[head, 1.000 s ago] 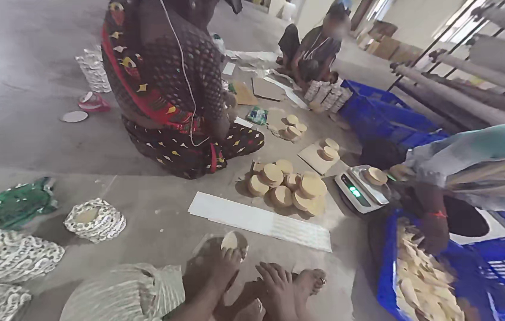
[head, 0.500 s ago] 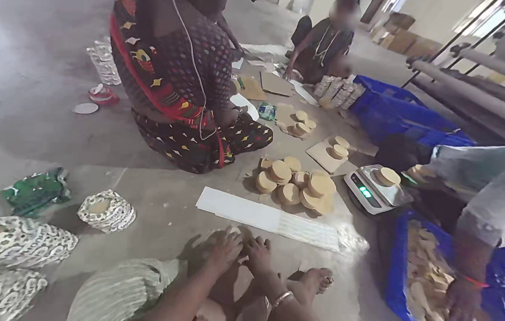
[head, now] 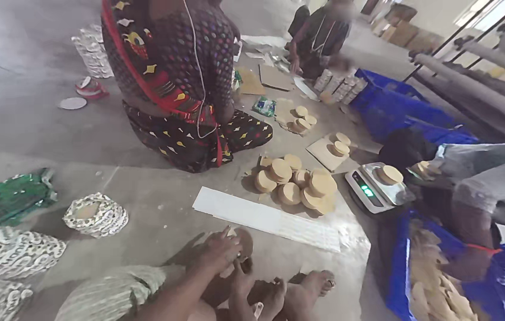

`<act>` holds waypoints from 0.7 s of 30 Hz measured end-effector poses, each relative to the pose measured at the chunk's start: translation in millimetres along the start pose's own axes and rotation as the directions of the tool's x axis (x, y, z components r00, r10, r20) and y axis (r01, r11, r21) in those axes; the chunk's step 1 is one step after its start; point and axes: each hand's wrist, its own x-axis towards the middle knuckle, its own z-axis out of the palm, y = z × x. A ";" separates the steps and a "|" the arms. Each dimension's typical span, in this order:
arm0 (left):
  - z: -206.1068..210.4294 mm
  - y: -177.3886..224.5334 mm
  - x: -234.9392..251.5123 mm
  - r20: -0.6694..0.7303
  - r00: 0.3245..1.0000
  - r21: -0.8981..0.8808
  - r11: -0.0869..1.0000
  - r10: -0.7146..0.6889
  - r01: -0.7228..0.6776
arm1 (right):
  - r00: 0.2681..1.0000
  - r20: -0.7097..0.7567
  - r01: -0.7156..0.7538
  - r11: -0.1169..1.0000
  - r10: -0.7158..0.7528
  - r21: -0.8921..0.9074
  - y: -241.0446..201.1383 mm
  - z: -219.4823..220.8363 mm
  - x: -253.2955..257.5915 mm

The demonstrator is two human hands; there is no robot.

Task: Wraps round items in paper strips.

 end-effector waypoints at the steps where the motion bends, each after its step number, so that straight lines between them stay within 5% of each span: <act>1: 4.5 -0.9 -1.0 -0.051 0.999 -0.021 1.000 -0.019 0.018 | 1.000 -0.027 0.010 1.000 -0.011 -0.027 -2.1 1.7 0.3; 7: 18.5 20.3 6.7 -0.166 0.969 -0.037 0.983 -0.181 0.178 | 0.930 -0.042 0.305 0.830 -0.365 -0.467 -18.9 -19.5 44.7; 10: 21.6 24.7 5.5 -0.075 0.981 -0.031 0.984 -0.177 0.175 | 0.825 0.134 0.484 0.565 -0.549 -0.668 -19.0 -25.3 42.0; 13: 22.9 23.5 4.3 0.034 0.988 -0.004 0.988 -0.151 0.151 | 0.744 0.374 0.611 0.339 -0.553 -0.716 -10.3 -34.2 28.5; 18: 27.6 24.5 6.2 -0.087 0.991 0.013 0.995 -0.101 0.103 | 0.895 0.267 0.444 0.763 -0.356 -0.470 -48.0 -30.0 91.4; 21: 28.4 20.6 2.6 -0.123 0.989 0.032 0.995 -0.086 0.090 | 0.867 0.368 0.488 0.726 -0.337 -0.485 -61.7 -21.9 107.0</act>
